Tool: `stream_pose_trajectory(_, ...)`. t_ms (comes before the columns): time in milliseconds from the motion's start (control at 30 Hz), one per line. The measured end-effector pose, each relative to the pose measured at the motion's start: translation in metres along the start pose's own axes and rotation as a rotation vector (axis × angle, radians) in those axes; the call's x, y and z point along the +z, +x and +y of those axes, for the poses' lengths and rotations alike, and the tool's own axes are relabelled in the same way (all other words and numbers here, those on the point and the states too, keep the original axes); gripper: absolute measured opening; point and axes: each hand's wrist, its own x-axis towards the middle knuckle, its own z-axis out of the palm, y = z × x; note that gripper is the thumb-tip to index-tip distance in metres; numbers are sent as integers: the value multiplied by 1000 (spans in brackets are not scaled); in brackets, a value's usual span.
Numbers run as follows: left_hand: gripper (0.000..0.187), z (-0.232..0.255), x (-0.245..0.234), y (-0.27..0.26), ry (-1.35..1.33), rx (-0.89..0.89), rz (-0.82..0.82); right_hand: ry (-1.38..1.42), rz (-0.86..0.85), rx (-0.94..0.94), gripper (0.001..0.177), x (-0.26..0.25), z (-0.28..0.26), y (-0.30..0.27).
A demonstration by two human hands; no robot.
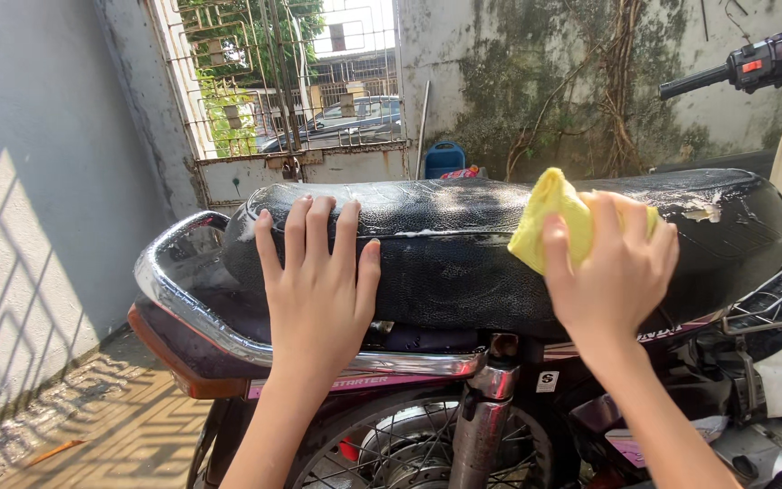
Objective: The person scrubs the black seat of a motorcycle with a yellow sponge, moving back and forth across the surface to remove dirt and soap. The person uses both hands to apply pressure and wipe the seat thoroughly.
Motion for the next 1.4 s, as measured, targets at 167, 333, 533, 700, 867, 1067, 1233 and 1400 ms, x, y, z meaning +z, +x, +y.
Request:
stream_pose_trajectory(167, 33, 1, 0, 0, 1, -3, 14, 185, -123, -116, 49, -30, -60, -7)
stream_pose_trajectory(333, 33, 0, -2, 0, -9, 4, 28, 158, -161, -84, 68, -22, -22, -17)
stream_pose_trajectory(533, 33, 1, -1, 1, -43, -9, 13, 217, -284, -174, 59, -19, -41, 17)
stream_pose_trajectory(700, 31, 0, -2, 1, -38, -13, 25, 20, -239, -580, 66, -28, -12, 24)
stream_pose_trajectory(867, 31, 0, -3, -1, -60, -41, 33, 63, -174, -499, 73, -20, -26, 17)
stream_pose_trajectory(1067, 30, 1, -3, 0, -63, -29, 40, 99, -150, -780, 71, -25, -25, 29)
stream_pose_trajectory(1233, 30, -2, -5, -1, -69, -37, 46, 71, -157, -827, 60, -15, 10, 26)
stream_pose_trajectory(1400, 33, -4, -3, -1, -43, 4, 28, 280, -54, -1054, 52, -22, -64, 31)
